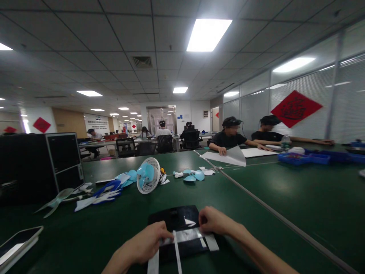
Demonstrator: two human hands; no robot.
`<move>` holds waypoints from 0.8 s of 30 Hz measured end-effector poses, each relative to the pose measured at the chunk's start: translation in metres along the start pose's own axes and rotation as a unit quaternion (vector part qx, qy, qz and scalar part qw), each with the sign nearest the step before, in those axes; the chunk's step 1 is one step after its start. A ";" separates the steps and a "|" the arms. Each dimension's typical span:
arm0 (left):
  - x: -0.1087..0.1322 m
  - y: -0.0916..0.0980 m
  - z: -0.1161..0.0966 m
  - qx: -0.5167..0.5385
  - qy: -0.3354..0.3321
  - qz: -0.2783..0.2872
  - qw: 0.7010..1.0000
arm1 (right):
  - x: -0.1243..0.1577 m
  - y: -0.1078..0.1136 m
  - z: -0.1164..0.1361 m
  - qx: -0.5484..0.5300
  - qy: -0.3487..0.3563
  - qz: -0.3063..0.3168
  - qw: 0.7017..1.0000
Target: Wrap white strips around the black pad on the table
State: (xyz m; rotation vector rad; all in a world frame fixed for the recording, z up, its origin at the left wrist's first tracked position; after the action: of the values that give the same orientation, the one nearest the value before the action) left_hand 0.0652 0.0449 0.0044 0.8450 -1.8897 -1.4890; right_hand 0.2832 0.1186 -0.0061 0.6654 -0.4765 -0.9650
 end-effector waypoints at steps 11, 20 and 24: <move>-0.002 -0.001 0.003 -0.011 -0.001 -0.001 1.000 | 0.049 -0.059 0.092 0.071 0.293 0.061 0.951; -0.003 -0.001 0.003 0.005 -0.004 -0.005 1.000 | 0.054 -0.082 0.072 0.120 0.310 0.056 0.942; -0.002 -0.001 0.003 0.007 -0.001 -0.005 1.000 | 0.055 -0.087 0.062 0.140 0.329 0.068 0.931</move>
State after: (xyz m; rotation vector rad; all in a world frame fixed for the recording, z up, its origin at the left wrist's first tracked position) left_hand 0.0647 0.0480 0.0026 0.8614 -1.9033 -1.4853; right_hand 0.2192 0.0170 -0.0190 1.1442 -0.0556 -0.4959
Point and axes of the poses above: each hand's wrist, its own x-axis away from the middle knuckle, its own y-axis out of the back of the hand, z = x × y, the point moved 6 cm from there along -x, towards the middle knuckle, and after that the axes turned 14 degrees about -x, right-handed, at the moved point
